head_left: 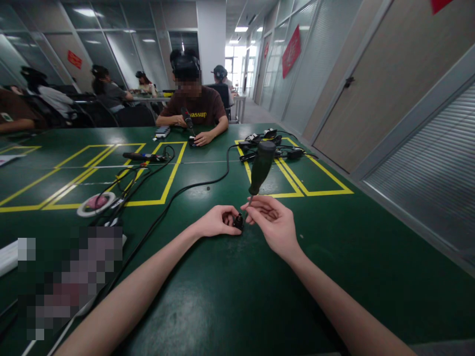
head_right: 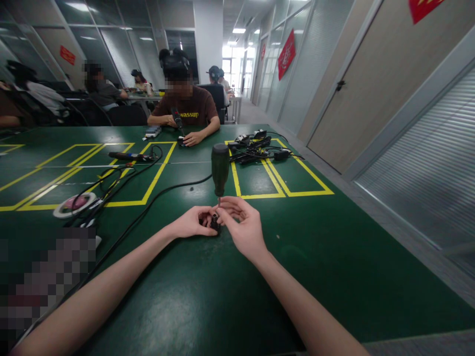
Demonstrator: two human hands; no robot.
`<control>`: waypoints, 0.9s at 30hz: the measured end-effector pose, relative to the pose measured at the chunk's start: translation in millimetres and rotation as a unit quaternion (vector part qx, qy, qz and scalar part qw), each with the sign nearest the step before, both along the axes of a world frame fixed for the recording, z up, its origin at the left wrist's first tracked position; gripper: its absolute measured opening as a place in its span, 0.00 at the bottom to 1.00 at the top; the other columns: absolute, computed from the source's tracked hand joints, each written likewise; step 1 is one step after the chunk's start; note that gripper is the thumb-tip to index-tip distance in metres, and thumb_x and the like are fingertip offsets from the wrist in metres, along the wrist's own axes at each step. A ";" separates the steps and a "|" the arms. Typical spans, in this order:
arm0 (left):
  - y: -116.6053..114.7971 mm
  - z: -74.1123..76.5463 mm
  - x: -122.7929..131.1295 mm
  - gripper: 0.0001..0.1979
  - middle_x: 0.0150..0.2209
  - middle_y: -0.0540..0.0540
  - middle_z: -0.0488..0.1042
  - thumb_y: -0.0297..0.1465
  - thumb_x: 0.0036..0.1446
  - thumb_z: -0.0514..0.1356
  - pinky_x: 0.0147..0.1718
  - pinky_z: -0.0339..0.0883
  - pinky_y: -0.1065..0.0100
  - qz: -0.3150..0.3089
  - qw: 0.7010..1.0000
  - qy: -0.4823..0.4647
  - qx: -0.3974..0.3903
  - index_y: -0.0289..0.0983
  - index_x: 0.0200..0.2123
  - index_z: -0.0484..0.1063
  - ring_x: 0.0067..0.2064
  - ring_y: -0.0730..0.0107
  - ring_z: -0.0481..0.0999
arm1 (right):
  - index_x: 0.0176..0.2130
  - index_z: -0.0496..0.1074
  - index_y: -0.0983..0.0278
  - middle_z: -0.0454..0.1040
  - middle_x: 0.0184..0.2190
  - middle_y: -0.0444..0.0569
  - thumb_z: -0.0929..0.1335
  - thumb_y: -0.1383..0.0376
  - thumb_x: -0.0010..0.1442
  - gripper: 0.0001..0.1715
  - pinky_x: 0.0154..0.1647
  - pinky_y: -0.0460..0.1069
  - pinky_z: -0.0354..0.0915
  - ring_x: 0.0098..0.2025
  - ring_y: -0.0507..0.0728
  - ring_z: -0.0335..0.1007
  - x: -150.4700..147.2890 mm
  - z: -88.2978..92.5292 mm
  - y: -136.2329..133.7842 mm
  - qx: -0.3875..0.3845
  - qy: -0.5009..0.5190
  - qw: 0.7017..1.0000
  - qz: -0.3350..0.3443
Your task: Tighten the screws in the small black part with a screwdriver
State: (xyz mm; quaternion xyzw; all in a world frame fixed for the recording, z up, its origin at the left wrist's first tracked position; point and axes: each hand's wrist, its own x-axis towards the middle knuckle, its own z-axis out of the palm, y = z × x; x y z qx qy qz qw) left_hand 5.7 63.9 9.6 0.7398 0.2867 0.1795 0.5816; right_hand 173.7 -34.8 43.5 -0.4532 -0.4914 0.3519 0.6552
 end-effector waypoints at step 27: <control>-0.8 1.3 1.0 0.19 0.22 0.57 0.70 0.35 0.41 0.75 0.27 0.59 0.72 0.005 1.000 0.002 -0.011 0.35 0.34 0.73 0.24 0.77 0.66 | 0.38 0.78 0.62 0.83 0.32 0.49 0.77 0.56 0.56 0.14 0.30 0.50 0.77 0.25 0.53 0.77 0.4 1.0 0.9 0.016 -0.007 1.000 0.005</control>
